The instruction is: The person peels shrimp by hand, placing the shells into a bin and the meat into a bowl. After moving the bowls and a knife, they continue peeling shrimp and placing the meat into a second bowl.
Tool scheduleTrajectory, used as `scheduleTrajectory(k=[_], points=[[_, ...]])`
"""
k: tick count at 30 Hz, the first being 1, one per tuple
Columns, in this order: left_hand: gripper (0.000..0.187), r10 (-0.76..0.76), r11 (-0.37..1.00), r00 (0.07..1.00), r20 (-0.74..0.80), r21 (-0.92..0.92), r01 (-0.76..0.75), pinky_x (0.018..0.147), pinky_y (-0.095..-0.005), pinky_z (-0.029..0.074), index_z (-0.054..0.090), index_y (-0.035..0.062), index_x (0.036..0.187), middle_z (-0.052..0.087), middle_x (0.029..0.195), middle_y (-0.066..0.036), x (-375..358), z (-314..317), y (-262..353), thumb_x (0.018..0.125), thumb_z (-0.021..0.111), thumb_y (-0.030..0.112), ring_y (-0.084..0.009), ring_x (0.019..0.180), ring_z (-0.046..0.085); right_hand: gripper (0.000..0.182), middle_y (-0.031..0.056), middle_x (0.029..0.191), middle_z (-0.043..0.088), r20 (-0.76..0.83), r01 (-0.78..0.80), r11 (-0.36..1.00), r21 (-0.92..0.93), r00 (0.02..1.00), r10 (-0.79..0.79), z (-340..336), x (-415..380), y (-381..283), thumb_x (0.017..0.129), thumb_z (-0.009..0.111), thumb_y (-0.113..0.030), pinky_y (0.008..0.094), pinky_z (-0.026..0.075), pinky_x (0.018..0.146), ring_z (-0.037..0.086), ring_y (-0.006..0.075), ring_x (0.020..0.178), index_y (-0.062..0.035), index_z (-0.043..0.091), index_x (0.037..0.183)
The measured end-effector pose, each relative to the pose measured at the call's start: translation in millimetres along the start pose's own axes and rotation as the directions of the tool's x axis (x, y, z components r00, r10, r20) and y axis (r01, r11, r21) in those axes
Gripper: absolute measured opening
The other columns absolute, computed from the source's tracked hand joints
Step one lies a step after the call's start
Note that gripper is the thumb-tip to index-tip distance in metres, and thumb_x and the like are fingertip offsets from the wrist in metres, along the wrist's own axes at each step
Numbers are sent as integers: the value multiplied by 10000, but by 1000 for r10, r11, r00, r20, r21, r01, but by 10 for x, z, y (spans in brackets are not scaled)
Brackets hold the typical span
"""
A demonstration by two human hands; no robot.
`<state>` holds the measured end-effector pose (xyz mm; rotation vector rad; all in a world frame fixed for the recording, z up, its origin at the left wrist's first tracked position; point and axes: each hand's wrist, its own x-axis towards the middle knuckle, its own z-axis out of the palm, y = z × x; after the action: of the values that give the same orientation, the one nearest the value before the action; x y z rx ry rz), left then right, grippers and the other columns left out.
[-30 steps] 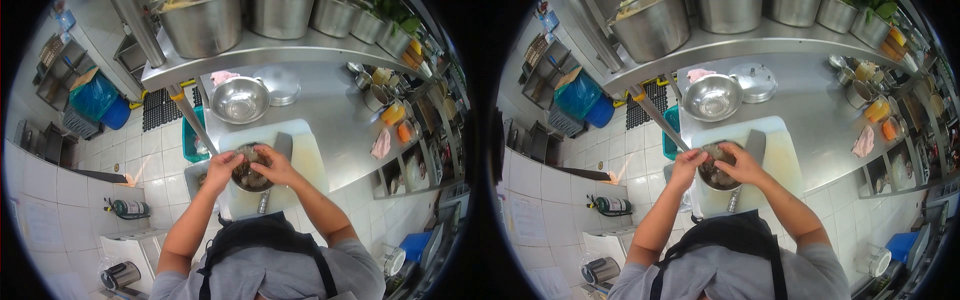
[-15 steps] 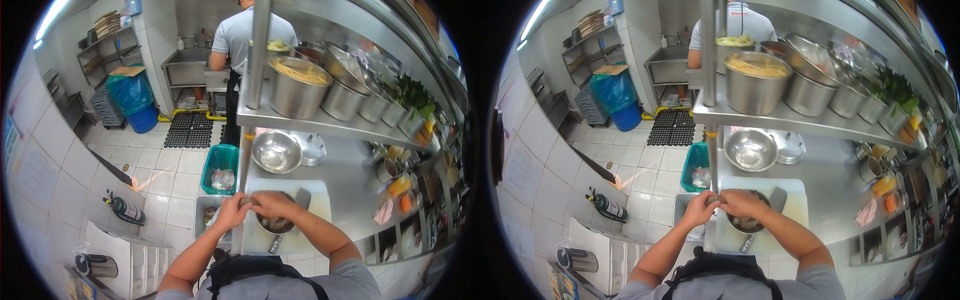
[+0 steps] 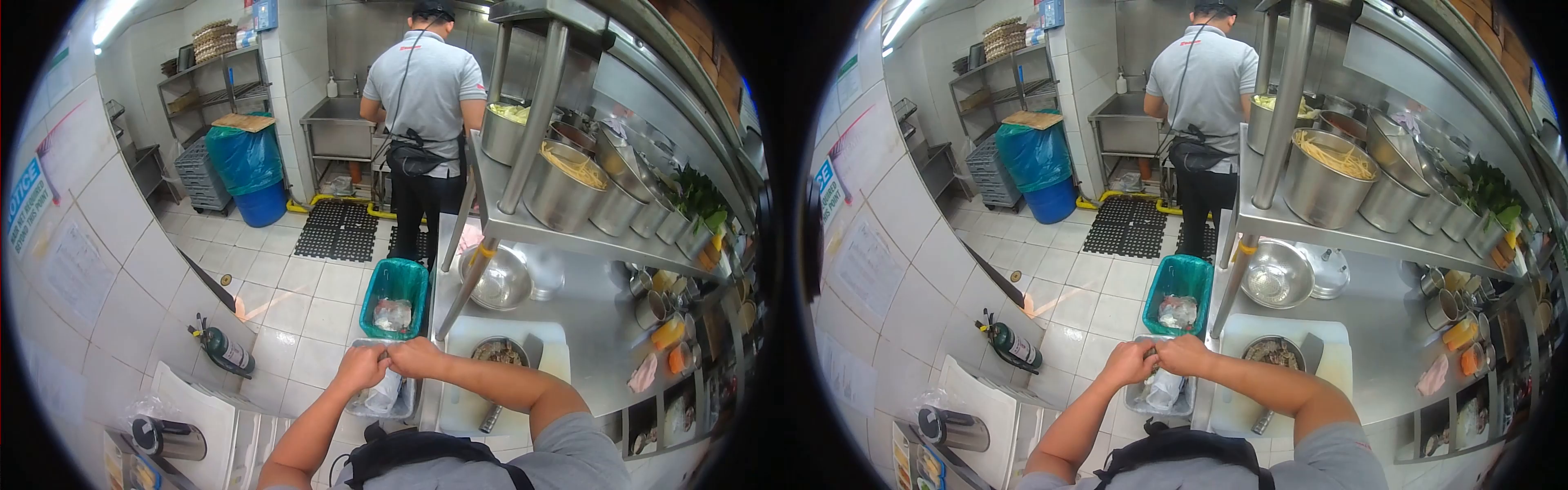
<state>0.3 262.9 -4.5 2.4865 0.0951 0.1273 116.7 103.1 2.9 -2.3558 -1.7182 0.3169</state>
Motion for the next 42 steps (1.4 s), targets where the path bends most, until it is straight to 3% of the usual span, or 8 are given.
scheduleTrajectory(k=[17, 18, 23, 27, 31, 33, 39, 42], points=[[168, 70, 910, 940, 335, 363, -198, 758, -506, 584, 790, 93, 859, 754, 863, -204, 236, 103, -302, 824, 693, 226, -385, 855, 747, 147, 113, 778, 760, 217, 67, 948, -313, 976, 2, 819, 245, 276, 856, 623, -171, 451, 588, 592, 765, 293, 722, -130, 753, 803], [268, 38, 914, 948, 316, 373, -161, 770, -498, 581, 780, 107, 905, 750, 870, -196, 224, 70, -358, 857, 747, 369, -386, 853, 736, 147, 113, 778, 760, 229, 77, 948, -309, 973, -4, 834, 279, 314, 856, 623, -171, 451, 588, 592, 765, 293, 722, -130, 753, 803], [306, -113, 966, 944, 311, 255, 32, 797, -483, 572, 774, 117, 1008, 759, 922, -171, 82, -380, -402, 865, 758, 387, -382, 902, 727, 179, 124, 836, 779, 115, -54, 954, -294, 989, 91, 853, 405, 296, 849, 636, -164, 433, 603, 639, 777, 292, 772, -90, 794, 810], [330, -117, 993, 978, 170, 19, 116, 808, -500, 569, 766, 81, 1077, 747, 953, -219, -1, -600, -434, 868, 761, 337, -403, 916, 728, 260, 186, 986, 772, 217, -208, 973, -103, 950, 226, 727, 424, 327, 902, 664, -259, 468, 605, 783, 762, 351, 918, -28, 782, 918], [268, -113, 850, 992, 48, -513, 122, 717, -276, 529, 703, 34, 1203, 695, 861, -26, 0, -573, -518, 964, 730, 151, -98, 764, 617, 649, 252, 1118, 720, 324, -284, 955, 82, 914, 244, 616, 381, 464, 907, 737, -473, 504, 563, 892, 697, 423, 1073, 25, 563, 1286], [284, -148, 781, 984, 103, -598, 180, 763, -291, 537, 681, 34, 1242, 704, 939, -25, 16, -626, -429, 979, 703, 137, -106, 839, 632, 582, 264, 1088, 718, 244, -345, 910, 231, 926, 289, 312, 219, 341, 922, 724, -445, 512, 554, 882, 692, 444, 1049, 6, 583, 1262], [328, -127, 659, 969, 211, -712, 242, 812, -269, 533, 630, 37, 1339, 700, 1025, -19, 84, -440, 32, 1015, 640, 83, -98, 903, 632, 517, 192, 1032, 748, -94, -137, 725, 675, 958, 269, -180, -658, 526, 977, 710, -365, 404, 561, 852, 729, 281, 958, -29, 610, 1357], [343, -70, 700, 961, 266, -674, 238, 822, -274, 537, 619, 27, 1358, 695, 1043, -22, 135, -184, 440, 1017, 629, 71, -103, 914, 632, 456, 131, 1041, 743, -65, -321, 610, 725, 849, 525, -476, -1279, 699, 986, 718, -317, 355, 558, 846, 690, 201, 907, -38, 632, 1336]])
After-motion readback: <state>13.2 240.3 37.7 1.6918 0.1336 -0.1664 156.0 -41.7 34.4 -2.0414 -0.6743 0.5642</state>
